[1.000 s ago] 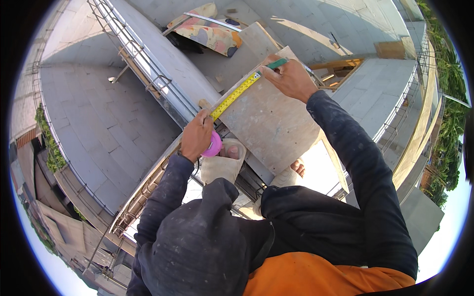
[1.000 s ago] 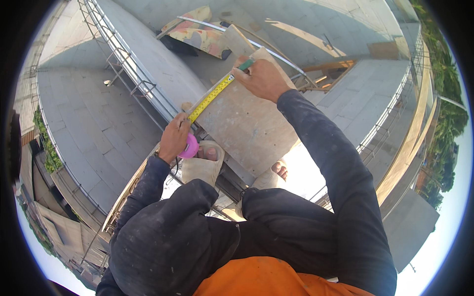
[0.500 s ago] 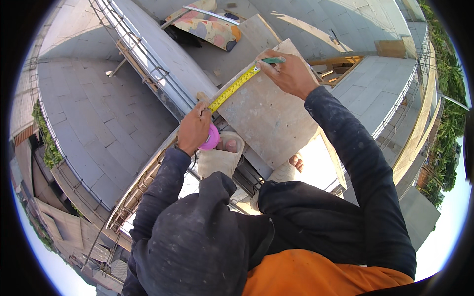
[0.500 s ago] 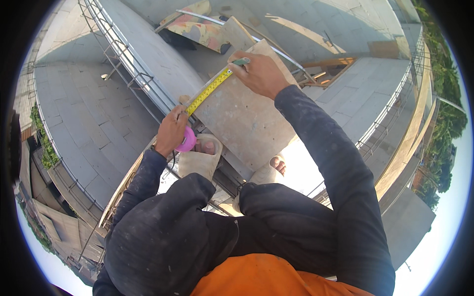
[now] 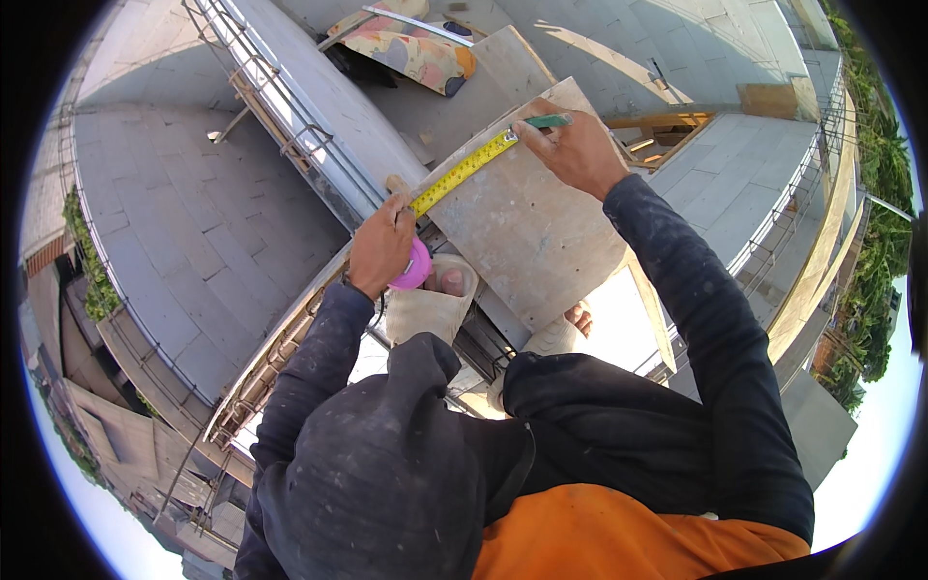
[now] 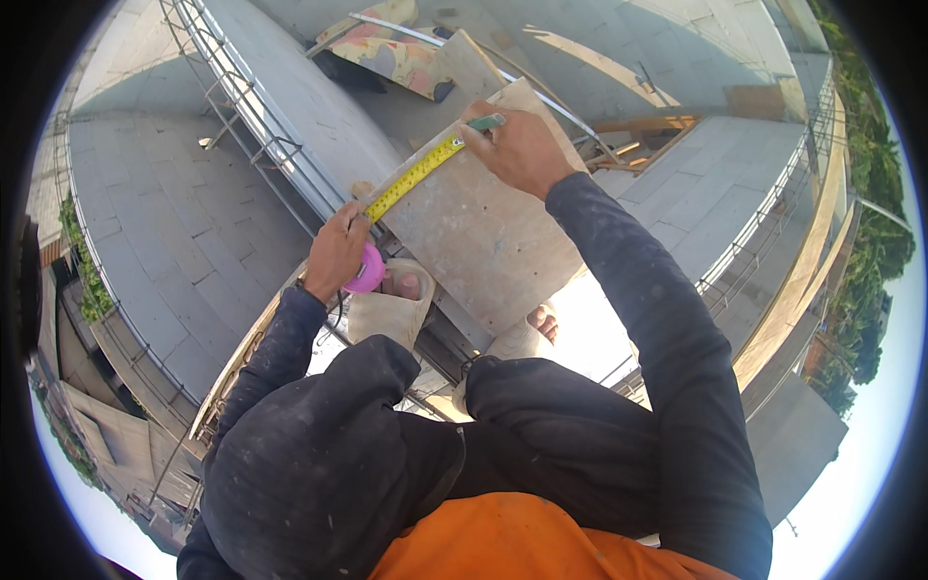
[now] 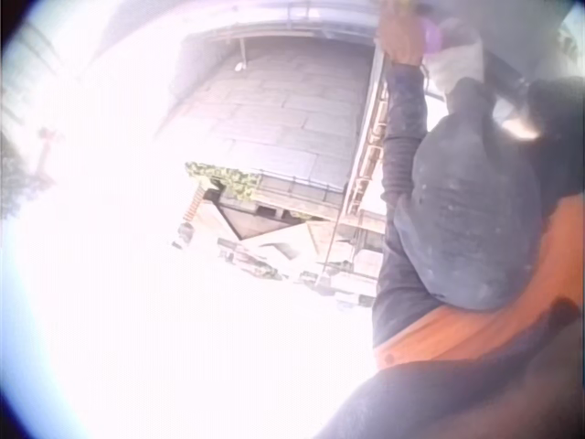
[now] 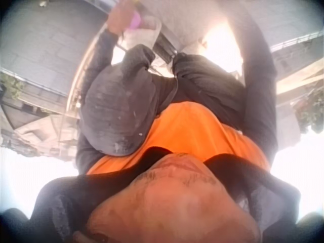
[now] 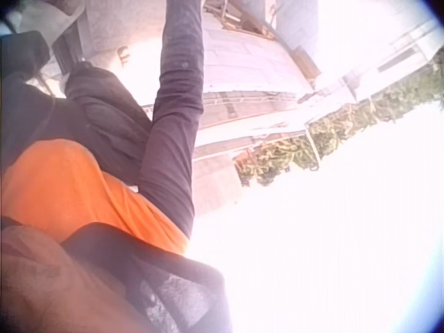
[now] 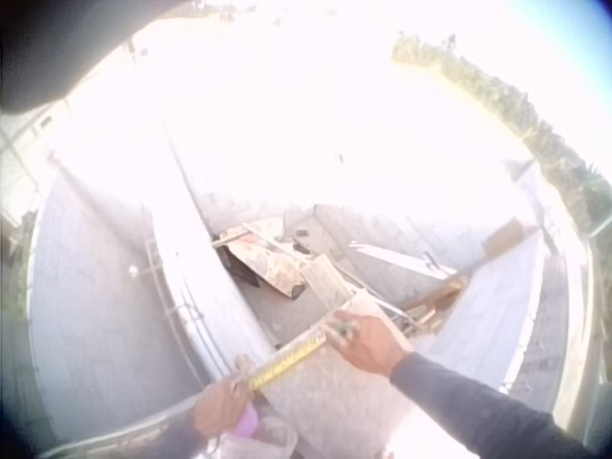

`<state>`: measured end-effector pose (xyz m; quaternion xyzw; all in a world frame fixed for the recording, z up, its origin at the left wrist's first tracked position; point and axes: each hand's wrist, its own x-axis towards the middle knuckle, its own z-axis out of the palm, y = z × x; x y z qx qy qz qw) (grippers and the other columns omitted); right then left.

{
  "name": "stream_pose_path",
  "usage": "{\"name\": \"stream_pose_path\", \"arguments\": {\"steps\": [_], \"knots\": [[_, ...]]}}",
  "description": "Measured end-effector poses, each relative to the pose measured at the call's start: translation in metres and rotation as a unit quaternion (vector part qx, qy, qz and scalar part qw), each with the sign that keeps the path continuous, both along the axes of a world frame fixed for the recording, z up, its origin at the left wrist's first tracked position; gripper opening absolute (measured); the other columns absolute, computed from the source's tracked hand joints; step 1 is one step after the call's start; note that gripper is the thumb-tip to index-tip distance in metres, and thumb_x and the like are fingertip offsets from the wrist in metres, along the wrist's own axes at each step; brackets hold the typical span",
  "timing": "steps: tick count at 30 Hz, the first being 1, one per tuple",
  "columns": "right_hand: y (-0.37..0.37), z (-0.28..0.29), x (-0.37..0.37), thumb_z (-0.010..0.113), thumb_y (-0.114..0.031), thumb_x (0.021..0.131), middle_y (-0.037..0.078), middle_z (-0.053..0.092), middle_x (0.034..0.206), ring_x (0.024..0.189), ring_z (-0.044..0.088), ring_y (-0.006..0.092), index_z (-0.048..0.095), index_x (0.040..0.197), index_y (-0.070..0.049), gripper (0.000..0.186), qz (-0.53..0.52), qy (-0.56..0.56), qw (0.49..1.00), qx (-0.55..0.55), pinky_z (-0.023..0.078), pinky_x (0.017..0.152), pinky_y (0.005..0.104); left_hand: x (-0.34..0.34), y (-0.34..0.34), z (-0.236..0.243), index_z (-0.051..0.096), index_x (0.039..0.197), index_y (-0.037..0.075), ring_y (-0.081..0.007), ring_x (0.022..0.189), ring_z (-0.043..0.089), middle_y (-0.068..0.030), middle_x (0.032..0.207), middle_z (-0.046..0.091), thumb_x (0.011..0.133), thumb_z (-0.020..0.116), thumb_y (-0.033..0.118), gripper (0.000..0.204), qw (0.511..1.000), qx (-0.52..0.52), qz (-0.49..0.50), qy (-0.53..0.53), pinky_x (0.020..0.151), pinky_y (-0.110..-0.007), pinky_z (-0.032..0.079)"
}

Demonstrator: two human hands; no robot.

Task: The person measures a piece of plywood with a tape measure, marks it with a pencil, and then saws the plywood while holding it in place by hand.

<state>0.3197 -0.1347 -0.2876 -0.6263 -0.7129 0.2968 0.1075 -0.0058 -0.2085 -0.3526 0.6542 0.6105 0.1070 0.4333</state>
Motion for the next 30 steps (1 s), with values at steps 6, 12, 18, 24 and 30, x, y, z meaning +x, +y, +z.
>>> {"name": "stream_pose_path", "arguments": {"steps": [6, 12, 18, 24, 30], "knots": [[0.000, -0.002, 0.010, 0.064, -0.038, 0.107, 0.019, 0.070, 0.080, 0.070, 0.066, 0.0350, 0.072, 0.118, -0.007, 0.034, -0.019, 0.027, 0.999, 0.007, 0.053, 0.067, 0.0444, -0.003, 0.000, -0.001, 0.068, 0.122, -0.003, -0.0490, 0.101, 0.070, -0.0302, 0.116, 0.071, 0.107, 0.056, 0.021, 0.032, 0.996, 0.057, -0.062, 0.009, 0.086, -0.054, 0.057], [-0.004, -0.002, 0.011, 0.066, -0.036, 0.108, 0.015, 0.069, 0.078, 0.065, 0.062, 0.0287, 0.073, 0.118, -0.008, 0.031, -0.075, 0.073, 0.993, 0.060, 0.051, 0.064, 0.0409, -0.002, 0.000, -0.005, 0.069, 0.125, -0.002, -0.0472, 0.107, 0.070, -0.0286, 0.122, 0.071, 0.107, 0.055, 0.023, 0.034, 0.998, 0.048, -0.042, -0.010, 0.091, -0.052, 0.056], [-0.001, -0.003, 0.002, 0.063, -0.038, 0.104, 0.022, 0.073, 0.085, 0.081, 0.071, 0.0421, 0.070, 0.120, -0.010, 0.033, -0.027, 0.049, 0.998, -0.003, 0.054, 0.076, 0.0492, 0.002, 0.001, 0.002, 0.070, 0.129, 0.003, -0.0490, 0.109, 0.069, -0.0285, 0.118, 0.073, 0.106, 0.056, 0.028, 0.036, 0.997, -0.058, 0.042, -0.015, 0.094, -0.050, 0.056], [-0.005, 0.003, 0.006, 0.063, -0.041, 0.108, 0.021, 0.071, 0.081, 0.072, 0.067, 0.0366, 0.073, 0.120, -0.009, 0.036, -0.001, 0.030, 0.999, 0.024, 0.053, 0.070, 0.0461, 0.001, 0.001, 0.000, 0.069, 0.130, 0.005, -0.0499, 0.106, 0.070, -0.0285, 0.113, 0.074, 0.106, 0.056, 0.028, 0.036, 0.998, -0.035, 0.039, -0.018, 0.092, -0.051, 0.055], [0.003, 0.002, 0.008, 0.063, -0.040, 0.107, 0.022, 0.071, 0.080, 0.077, 0.069, 0.0403, 0.071, 0.120, -0.008, 0.036, -0.015, 0.057, 0.998, -0.005, 0.053, 0.073, 0.0482, 0.000, -0.001, -0.003, 0.069, 0.128, 0.005, -0.0505, 0.105, 0.070, -0.0286, 0.111, 0.074, 0.107, 0.055, 0.027, 0.034, 0.998, -0.045, 0.036, -0.023, 0.092, -0.053, 0.055]]}}
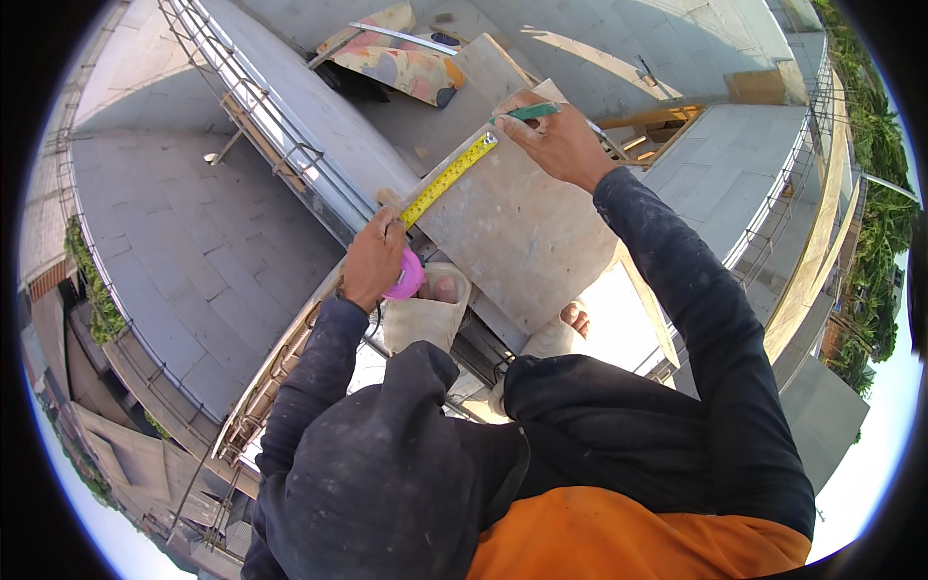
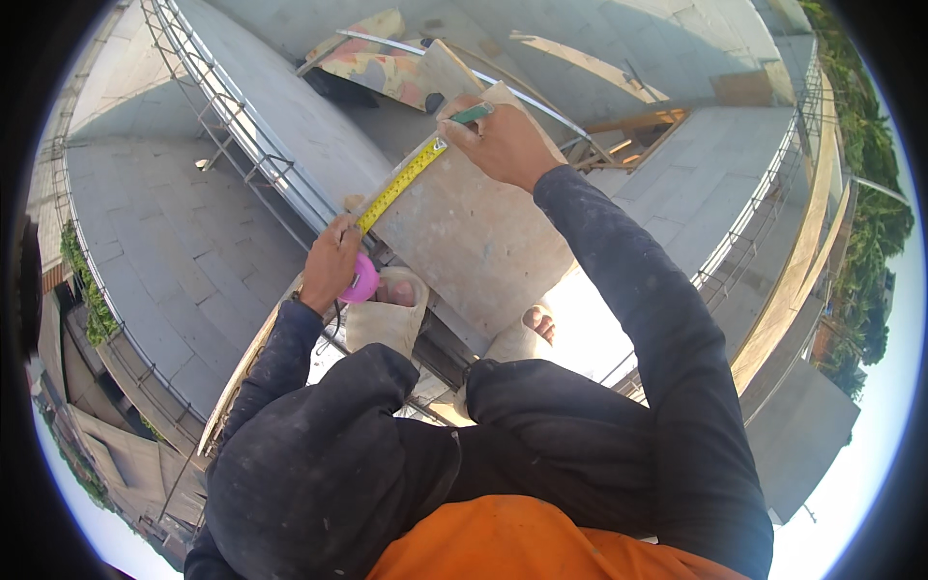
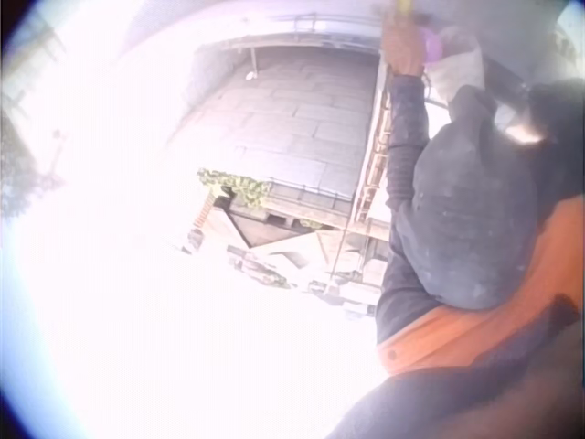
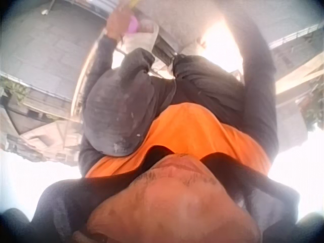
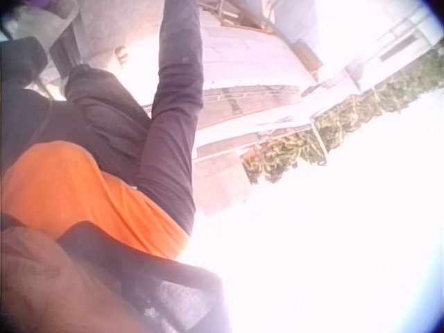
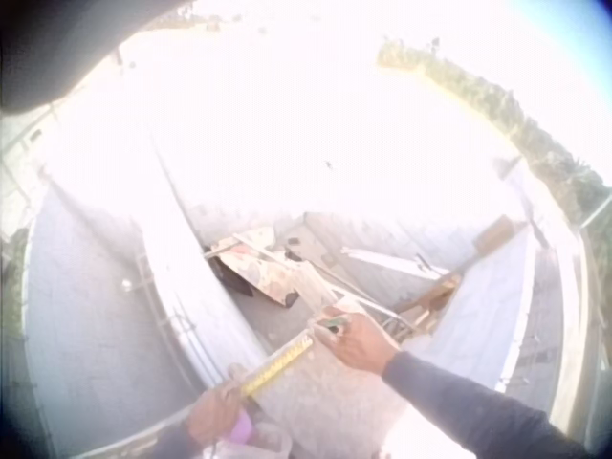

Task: The person measures a piece of plywood with a tape measure, marks it with a pencil, and then saws the plywood while holding it in place by hand.

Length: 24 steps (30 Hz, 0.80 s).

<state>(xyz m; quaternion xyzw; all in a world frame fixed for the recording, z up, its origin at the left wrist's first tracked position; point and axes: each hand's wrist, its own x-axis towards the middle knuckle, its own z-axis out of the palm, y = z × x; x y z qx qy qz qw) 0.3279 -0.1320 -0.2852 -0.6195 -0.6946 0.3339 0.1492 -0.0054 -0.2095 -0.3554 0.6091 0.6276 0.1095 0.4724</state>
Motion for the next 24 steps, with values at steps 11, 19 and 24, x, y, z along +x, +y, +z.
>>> {"name": "stream_pose_path", "arguments": {"steps": [11, 19, 24], "knots": [[-0.006, 0.009, 0.016, 0.065, -0.036, 0.106, 0.016, 0.072, 0.082, 0.077, 0.070, 0.0334, 0.071, 0.119, -0.005, 0.034, -0.050, 0.018, 0.999, -0.010, 0.055, 0.073, 0.0440, -0.001, 0.000, -0.001, 0.069, 0.127, 0.002, -0.0421, 0.099, 0.071, -0.0251, 0.107, 0.074, 0.107, 0.054, 0.025, 0.034, 0.999, -0.002, 0.008, -0.044, 0.090, -0.046, 0.055], [-0.014, 0.023, 0.065, 0.069, -0.024, 0.101, 0.006, 0.076, 0.094, 0.079, 0.071, 0.0137, 0.073, 0.114, -0.006, 0.022, -0.297, 0.203, 0.933, -0.016, 0.059, 0.068, 0.0290, -0.019, -0.005, -0.007, 0.069, 0.123, 0.002, -0.0037, 0.076, 0.052, 0.0006, 0.089, 0.068, 0.110, 0.053, 0.019, 0.027, 0.962, -0.090, 0.119, -0.228, 0.070, -0.026, 0.045], [-0.046, 0.005, 0.051, 0.073, -0.032, 0.105, 0.003, 0.075, 0.094, 0.080, 0.071, 0.0125, 0.074, 0.116, -0.007, 0.027, -0.223, 0.095, 0.970, 0.003, 0.061, 0.069, 0.0269, -0.009, 0.000, -0.008, 0.069, 0.119, 0.003, -0.0039, 0.087, 0.055, 0.0000, 0.097, 0.070, 0.111, 0.054, 0.018, 0.023, 0.949, -0.036, 0.141, -0.280, 0.079, -0.023, 0.045]]}}
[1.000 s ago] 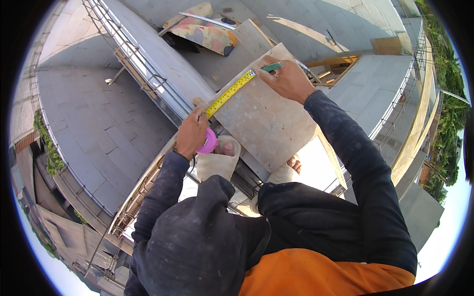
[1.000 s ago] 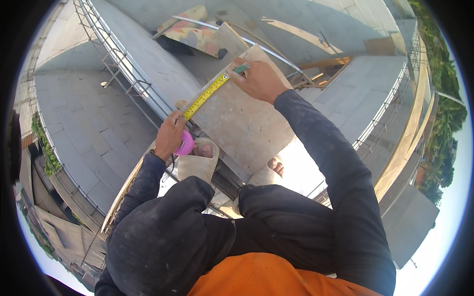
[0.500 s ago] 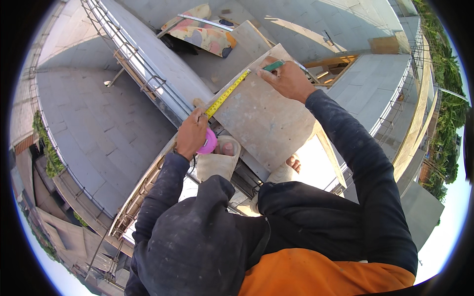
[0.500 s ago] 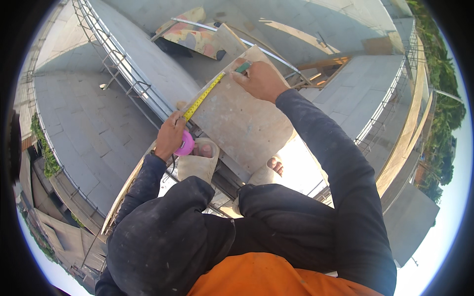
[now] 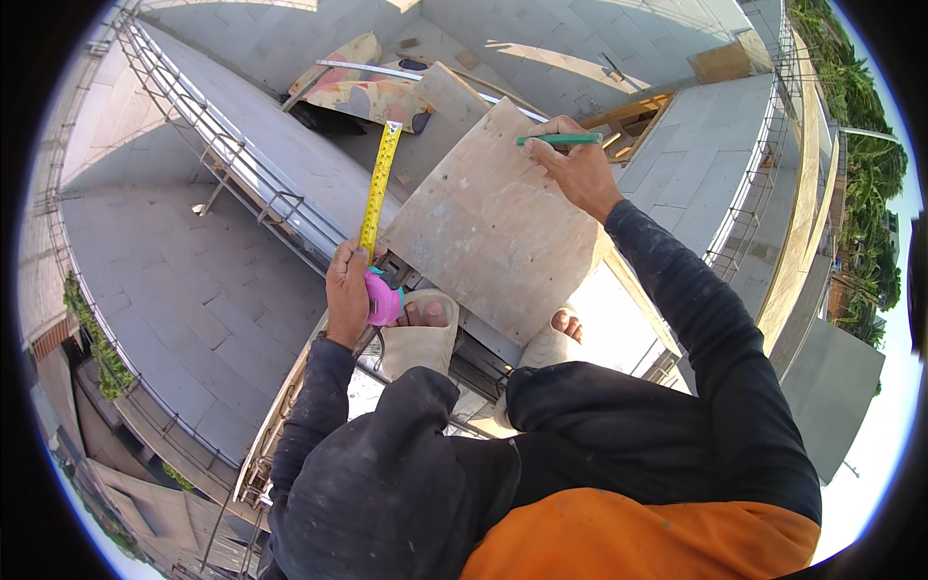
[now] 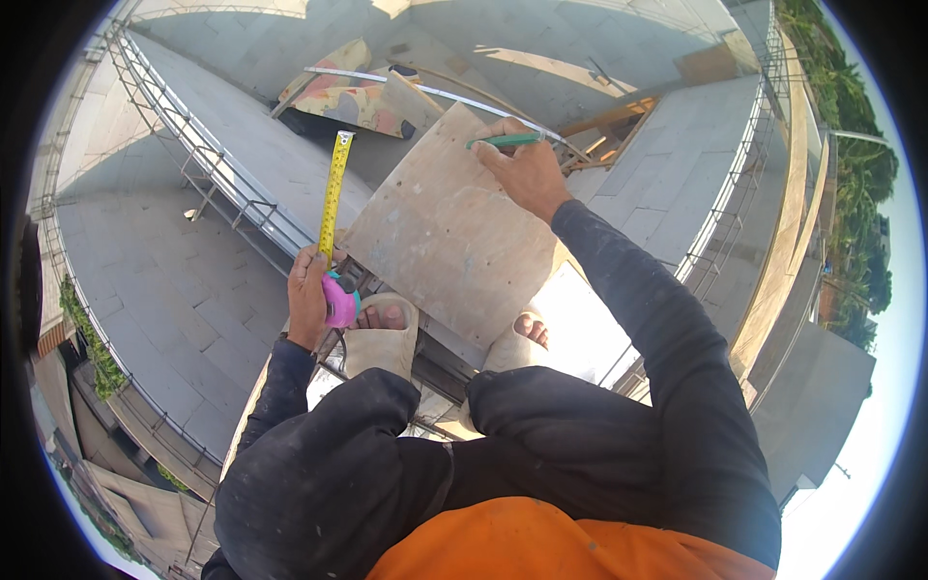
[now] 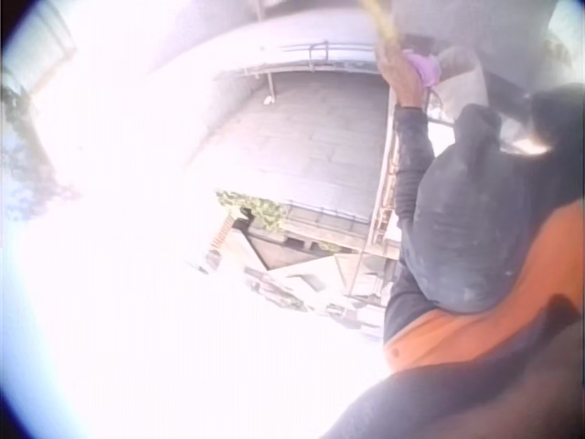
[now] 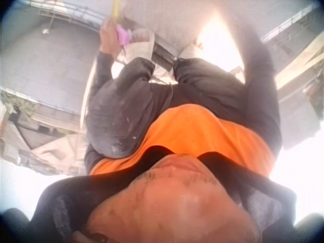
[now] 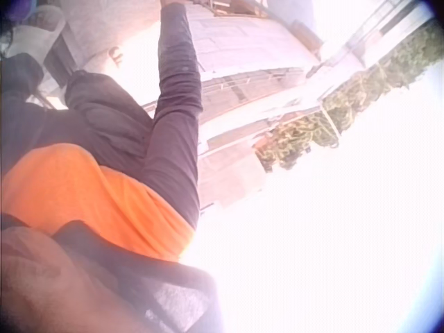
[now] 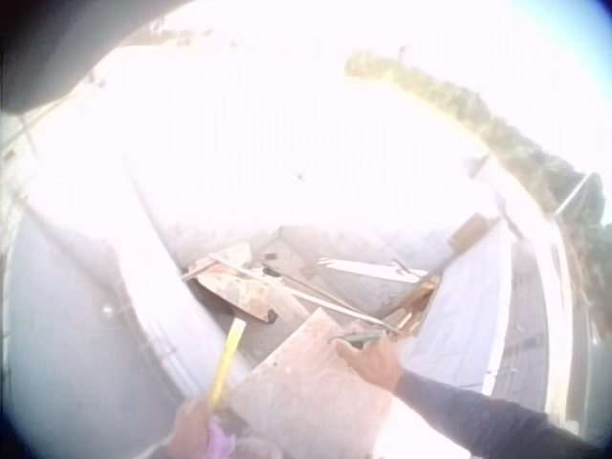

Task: The person measures a piece of plywood with a tape measure, marks it with a pencil, and then saws the plywood while holding it in place by hand.

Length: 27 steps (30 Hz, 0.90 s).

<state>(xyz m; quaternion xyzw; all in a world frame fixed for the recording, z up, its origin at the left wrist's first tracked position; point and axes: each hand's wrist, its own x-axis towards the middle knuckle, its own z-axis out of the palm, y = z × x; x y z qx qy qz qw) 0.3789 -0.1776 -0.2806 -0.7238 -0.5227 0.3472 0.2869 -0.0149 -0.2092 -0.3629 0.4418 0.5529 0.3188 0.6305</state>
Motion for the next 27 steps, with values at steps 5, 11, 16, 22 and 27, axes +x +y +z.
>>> {"name": "stream_pose_path", "arguments": {"steps": [5, 11, 16, 22, 27], "knots": [[-0.017, -0.012, -0.029, 0.074, -0.030, 0.101, 0.011, 0.075, 0.097, 0.084, 0.071, 0.0251, 0.071, 0.115, -0.007, 0.027, 0.010, -0.008, 1.000, 0.006, 0.056, 0.079, 0.0380, 0.006, 0.004, -0.001, 0.069, 0.119, 0.000, -0.0064, 0.091, 0.051, 0.0005, 0.101, 0.064, 0.111, 0.053, 0.016, 0.024, 0.998, 0.037, 0.017, 0.048, 0.081, -0.023, 0.044], [-0.011, -0.021, -0.047, 0.075, -0.030, 0.100, 0.014, 0.077, 0.094, 0.083, 0.074, 0.0313, 0.071, 0.115, -0.009, 0.025, -0.001, -0.008, 0.999, 0.042, 0.057, 0.075, 0.0407, 0.006, 0.008, 0.001, 0.069, 0.120, 0.001, -0.0036, 0.085, 0.048, 0.0048, 0.096, 0.059, 0.110, 0.055, 0.015, 0.022, 0.999, 0.042, 0.004, 0.034, 0.076, -0.022, 0.042], [-0.007, -0.031, -0.060, 0.076, -0.029, 0.101, 0.011, 0.075, 0.087, 0.075, 0.071, 0.0282, 0.072, 0.113, -0.009, 0.023, 0.038, -0.030, 0.997, 0.067, 0.056, 0.070, 0.0394, 0.004, 0.010, 0.001, 0.069, 0.124, 0.000, -0.0024, 0.084, 0.047, 0.0060, 0.096, 0.058, 0.110, 0.055, 0.015, 0.024, 0.999, -0.030, 0.011, 0.009, 0.074, -0.022, 0.042], [-0.006, -0.033, -0.068, 0.076, -0.027, 0.102, 0.009, 0.073, 0.085, 0.071, 0.068, 0.0237, 0.072, 0.111, -0.009, 0.020, 0.046, -0.034, 0.996, 0.064, 0.054, 0.066, 0.0360, 0.002, 0.009, 0.000, 0.067, 0.136, -0.004, -0.0067, 0.093, 0.054, -0.0013, 0.110, 0.066, 0.109, 0.055, 0.012, 0.034, 0.998, 0.014, -0.029, 0.054, 0.084, -0.024, 0.047], [-0.002, -0.029, -0.069, 0.074, -0.028, 0.100, 0.015, 0.073, 0.090, 0.082, 0.073, 0.0353, 0.069, 0.107, -0.010, 0.020, 0.059, -0.036, 0.997, 0.046, 0.057, 0.074, 0.0418, 0.004, 0.010, 0.009, 0.067, 0.136, -0.006, -0.0115, 0.100, 0.059, -0.0090, 0.118, 0.070, 0.108, 0.056, 0.011, 0.034, 0.995, 0.063, -0.022, 0.072, 0.091, -0.027, 0.050]]}}
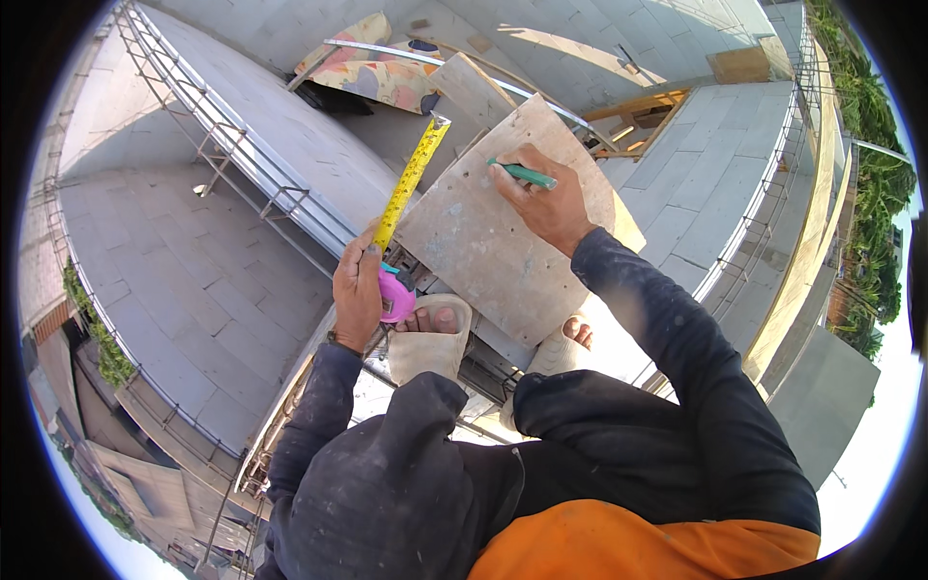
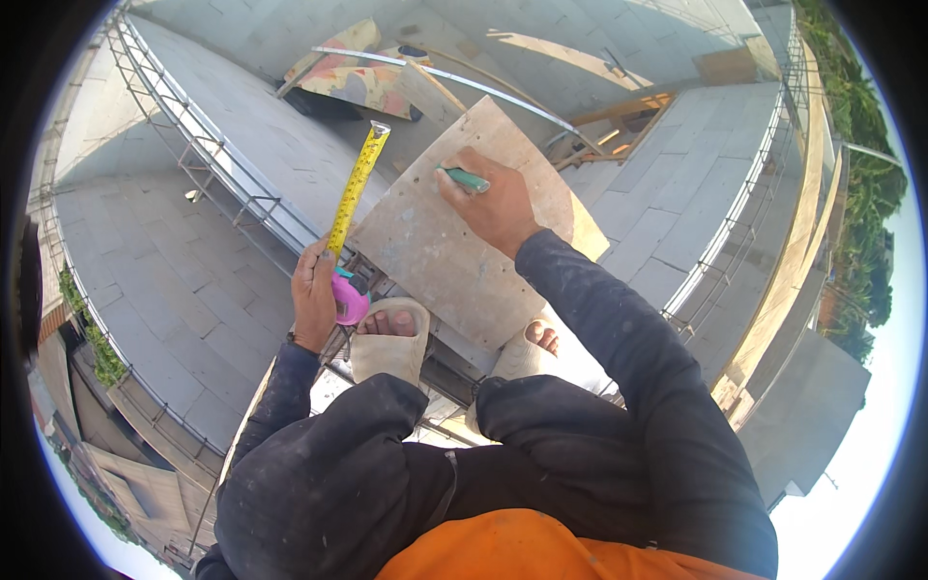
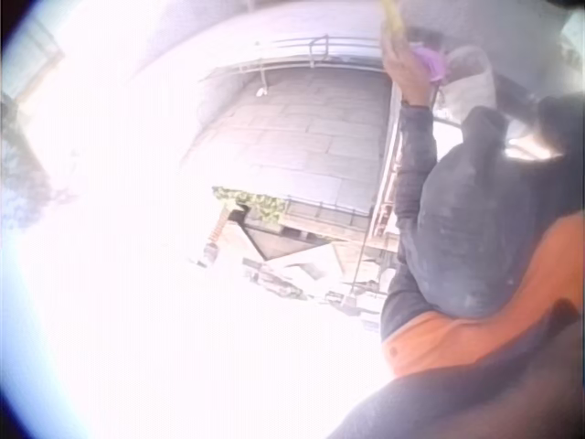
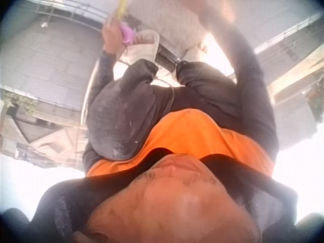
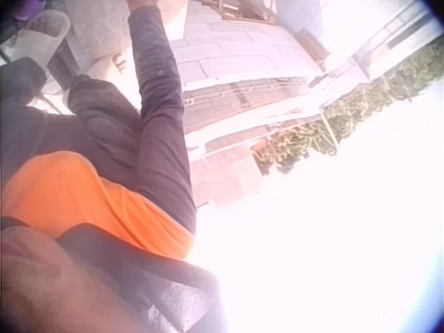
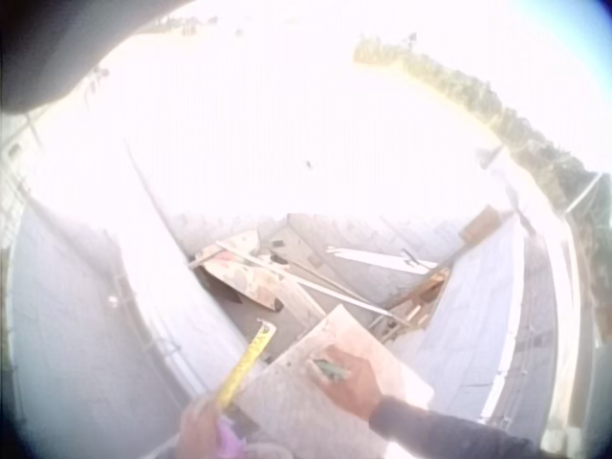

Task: The person measures a piece of plywood with a tape measure, marks it with a pencil, and then saws the plywood while holding it in place by hand.

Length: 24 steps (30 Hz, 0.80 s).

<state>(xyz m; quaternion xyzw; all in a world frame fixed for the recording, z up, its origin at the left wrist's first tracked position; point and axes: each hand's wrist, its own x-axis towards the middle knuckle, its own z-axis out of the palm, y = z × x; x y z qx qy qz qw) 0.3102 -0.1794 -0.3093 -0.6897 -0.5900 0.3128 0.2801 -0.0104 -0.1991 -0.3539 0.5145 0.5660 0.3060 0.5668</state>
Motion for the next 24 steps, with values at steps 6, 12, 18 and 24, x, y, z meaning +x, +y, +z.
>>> {"name": "stream_pose_path", "arguments": {"steps": [6, 12, 18, 24], "knots": [[0.007, 0.004, 0.003, 0.075, -0.024, 0.099, 0.016, 0.073, 0.091, 0.084, 0.072, 0.0357, 0.067, 0.102, -0.008, 0.018, 0.012, -0.018, 0.999, -0.029, 0.056, 0.074, 0.0423, 0.009, 0.000, 0.019, 0.068, 0.138, 0.002, -0.0203, 0.095, 0.071, -0.0144, 0.114, 0.077, 0.107, 0.055, 0.010, 0.035, 0.991, -0.009, -0.126, 0.047, 0.088, -0.032, 0.055], [0.010, 0.001, 0.010, 0.075, -0.023, 0.099, 0.014, 0.072, 0.088, 0.080, 0.073, 0.0316, 0.069, 0.099, -0.009, 0.016, 0.047, 0.013, 0.998, 0.031, 0.056, 0.072, 0.0401, 0.010, -0.004, 0.027, 0.066, 0.146, 0.007, -0.0354, 0.094, 0.075, -0.0213, 0.115, 0.075, 0.103, 0.053, 0.008, 0.045, 0.975, 0.033, -0.206, 0.074, 0.087, -0.037, 0.057], [0.014, -0.007, 0.018, 0.079, -0.017, 0.098, 0.006, 0.074, 0.089, 0.065, 0.069, 0.0196, 0.074, 0.109, -0.008, 0.015, 0.054, -0.086, 0.993, 0.064, 0.055, 0.060, 0.0303, 0.006, -0.005, 0.021, 0.063, 0.152, 0.011, -0.0397, 0.101, 0.075, -0.0229, 0.117, 0.075, 0.103, 0.053, 0.009, 0.050, 0.975, 0.051, -0.210, 0.057, 0.089, -0.040, 0.058], [0.019, -0.005, 0.028, 0.081, -0.019, 0.098, 0.005, 0.074, 0.084, 0.064, 0.067, 0.0157, 0.074, 0.107, -0.008, 0.015, 0.015, -0.040, 0.997, 0.057, 0.054, 0.060, 0.0286, 0.005, -0.004, 0.019, 0.063, 0.151, 0.012, -0.0407, 0.110, 0.075, -0.0239, 0.122, 0.075, 0.104, 0.055, 0.011, 0.048, 0.972, 0.067, -0.219, 0.059, 0.094, -0.042, 0.059]]}}
